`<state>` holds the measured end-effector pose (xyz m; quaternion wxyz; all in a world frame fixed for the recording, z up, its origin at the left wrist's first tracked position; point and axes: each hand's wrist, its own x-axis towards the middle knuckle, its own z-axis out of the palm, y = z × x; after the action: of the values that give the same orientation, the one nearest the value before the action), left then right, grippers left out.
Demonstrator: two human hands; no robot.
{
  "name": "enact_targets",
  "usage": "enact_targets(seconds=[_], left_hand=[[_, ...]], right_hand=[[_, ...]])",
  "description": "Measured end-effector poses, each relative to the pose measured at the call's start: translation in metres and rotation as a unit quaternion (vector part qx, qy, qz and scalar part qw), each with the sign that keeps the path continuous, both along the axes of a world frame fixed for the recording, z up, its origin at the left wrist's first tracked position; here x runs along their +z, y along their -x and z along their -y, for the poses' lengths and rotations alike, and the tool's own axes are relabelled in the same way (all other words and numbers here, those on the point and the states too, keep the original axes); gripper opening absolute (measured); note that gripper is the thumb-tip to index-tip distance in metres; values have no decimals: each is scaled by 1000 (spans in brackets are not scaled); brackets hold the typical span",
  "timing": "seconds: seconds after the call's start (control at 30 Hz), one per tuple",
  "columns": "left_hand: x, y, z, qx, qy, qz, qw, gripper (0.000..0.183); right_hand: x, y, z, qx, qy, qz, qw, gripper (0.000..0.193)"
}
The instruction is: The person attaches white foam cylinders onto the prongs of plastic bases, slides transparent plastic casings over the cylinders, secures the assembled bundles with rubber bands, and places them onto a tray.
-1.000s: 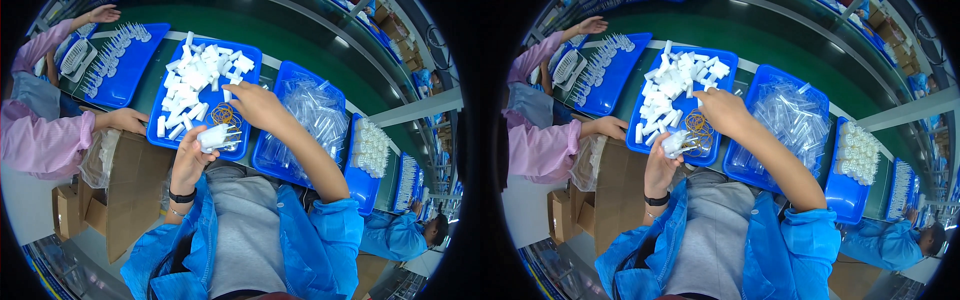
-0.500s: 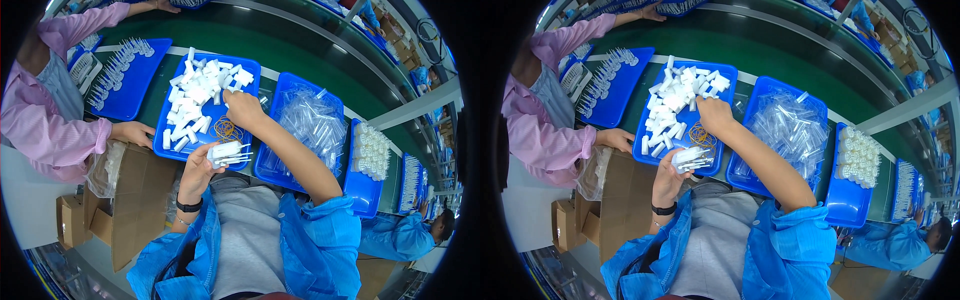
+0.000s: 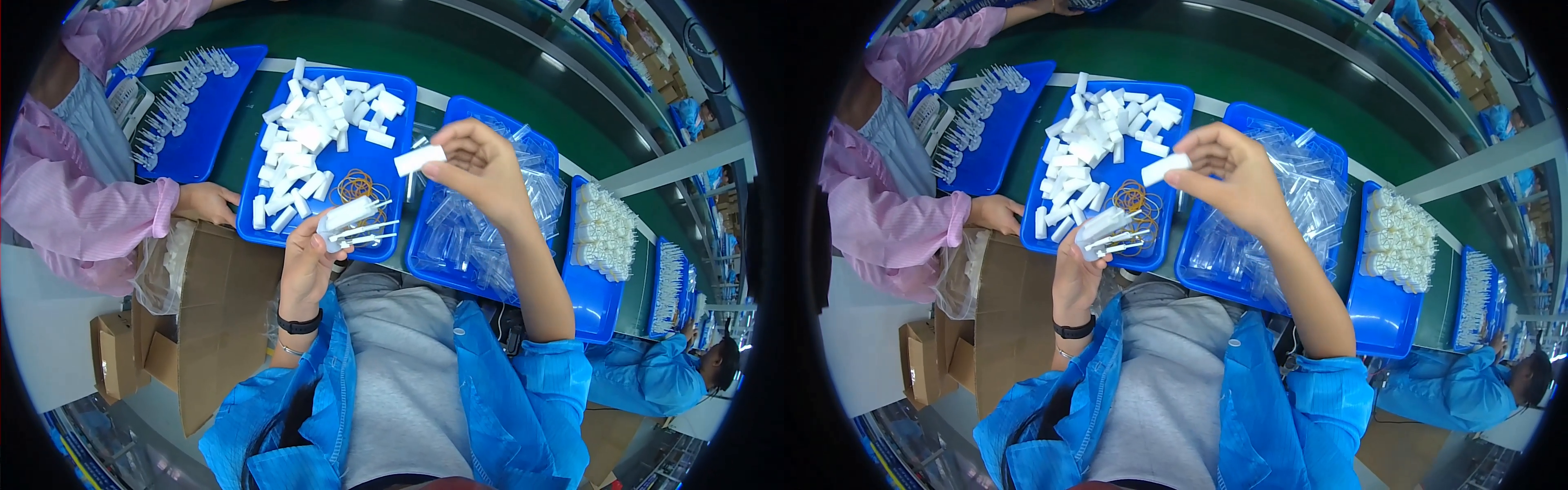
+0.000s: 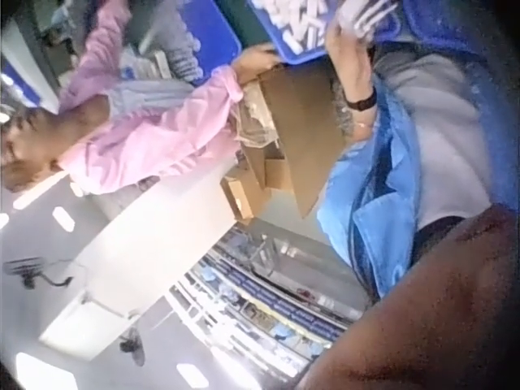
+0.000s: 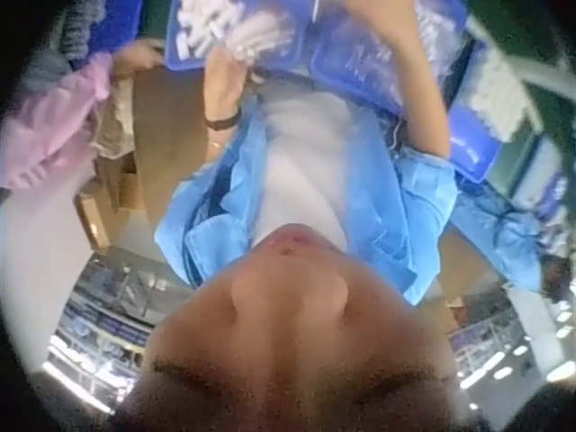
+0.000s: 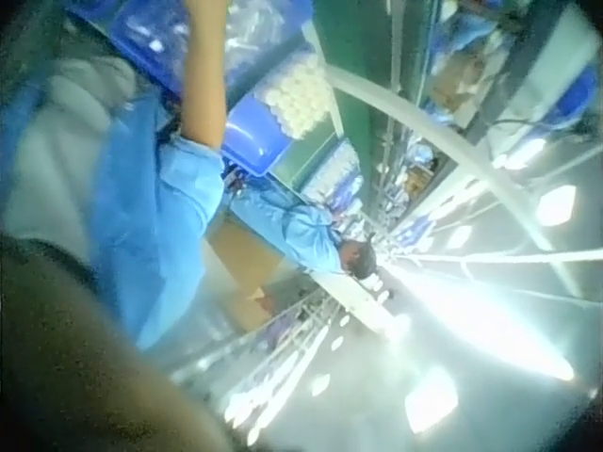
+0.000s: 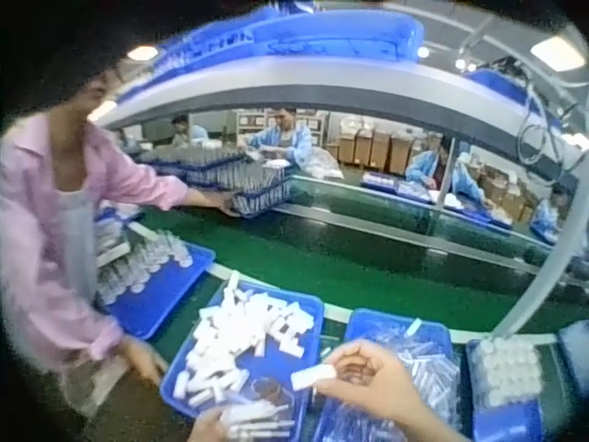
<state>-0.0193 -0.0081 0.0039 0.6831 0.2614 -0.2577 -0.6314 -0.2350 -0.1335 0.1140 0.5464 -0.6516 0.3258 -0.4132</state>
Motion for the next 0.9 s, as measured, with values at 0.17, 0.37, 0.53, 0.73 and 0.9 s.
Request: enact_targets(seconds=[0.17, 0.37, 0.53, 0.73, 0.9], left_hand=[[4, 8, 2, 7, -2, 33, 999, 51], [2, 13, 2, 2, -19, 54, 998, 52], [2, 14, 2, 5, -18, 74, 997, 52], [4, 16, 2, 1, -13, 72, 997, 51], [2, 17, 4, -4, -23, 72, 997, 51]], right_hand=[[-7, 16, -31, 6, 42, 7, 999, 26], [-13, 22, -46, 17, 119, 3, 993, 23], [-13, 26, -46, 19, 141, -5, 990, 21], [-13, 29, -44, 33, 179, 6, 983, 21], [-12, 32, -43, 41, 204, -7, 978, 20]])
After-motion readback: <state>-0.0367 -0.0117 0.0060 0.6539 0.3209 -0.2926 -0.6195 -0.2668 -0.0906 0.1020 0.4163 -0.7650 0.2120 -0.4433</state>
